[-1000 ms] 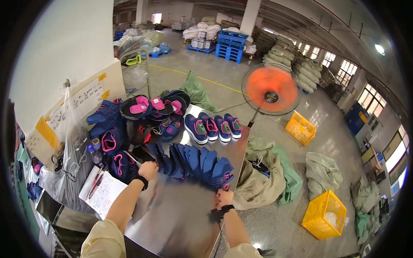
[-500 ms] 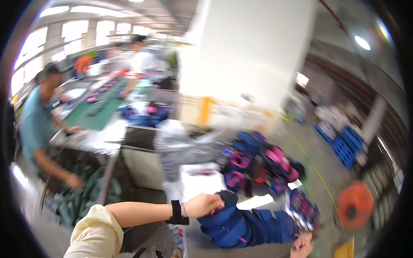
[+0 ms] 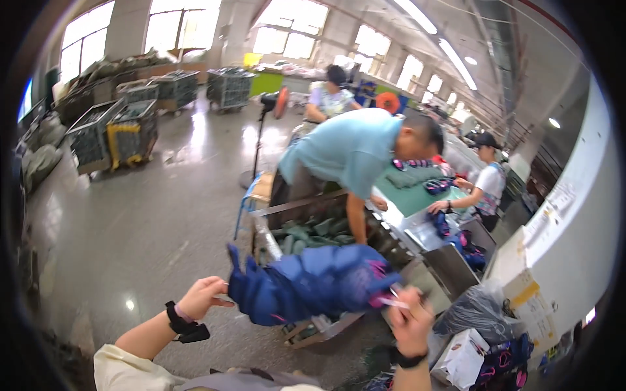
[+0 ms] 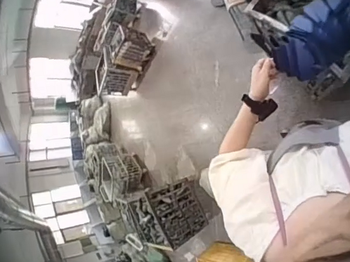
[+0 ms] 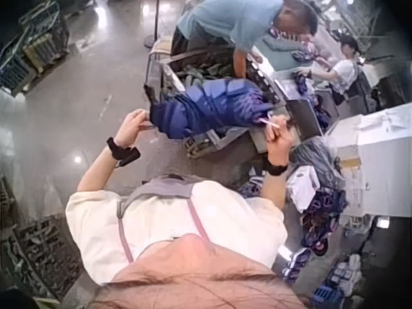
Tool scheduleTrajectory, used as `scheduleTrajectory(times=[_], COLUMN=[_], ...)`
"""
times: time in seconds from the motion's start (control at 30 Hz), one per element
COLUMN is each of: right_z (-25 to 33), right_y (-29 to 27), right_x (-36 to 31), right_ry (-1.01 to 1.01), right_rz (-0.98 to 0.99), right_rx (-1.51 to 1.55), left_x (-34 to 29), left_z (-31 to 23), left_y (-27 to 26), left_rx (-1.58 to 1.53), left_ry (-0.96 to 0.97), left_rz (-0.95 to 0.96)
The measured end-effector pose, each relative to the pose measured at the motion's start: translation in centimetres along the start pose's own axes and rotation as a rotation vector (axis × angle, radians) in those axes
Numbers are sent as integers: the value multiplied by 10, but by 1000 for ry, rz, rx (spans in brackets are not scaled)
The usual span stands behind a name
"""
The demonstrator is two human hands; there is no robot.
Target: Sort and group shoe uppers by size or style, record data on a log sheet, and move them to assembly line.
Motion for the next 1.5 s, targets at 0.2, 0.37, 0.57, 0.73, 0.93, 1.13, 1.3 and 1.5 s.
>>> scheduleTrajectory(times=[0.2, 0.37, 0.57, 0.73, 0.93, 1.13, 1.3, 1.5], right_z=[-152, -260, -387, -479, -479, -545, -570, -657], right_y=[250, 371, 456, 527, 697, 770, 827, 818], right_x=[93, 140, 243, 334, 437, 630, 778, 986], right_ry=[280, 425, 484, 272, -95, 431, 318, 222], right_rz=[639, 769, 845, 1190, 1415, 992, 881, 599], right_rx=[253, 246, -19, -664, -581, -18, -68, -177], left_x=[-64, -53, 11, 94, 188, 354, 527, 741], left_z=[85, 112, 115, 48, -19, -104, -192, -331], left_y=[-194, -284, -395, -484, -613, -699, -793, -865], left_rx=[-530, -647, -578, -59, -163, -331, -217, -238], left_ry=[-72, -91, -206, -408, -289, -240, -174, -154], left_rz=[-423, -650, -838, -805, -920, -751, -631, -643])
Point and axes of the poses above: each hand's wrist, its own x-axis towards the middle knuckle, its own y-axis out of the palm, z = x × y, the point moved 7 cm from there along x, towards the middle knuckle, and after that the axes turned 6 degrees about -x, right-handed, at the moved point
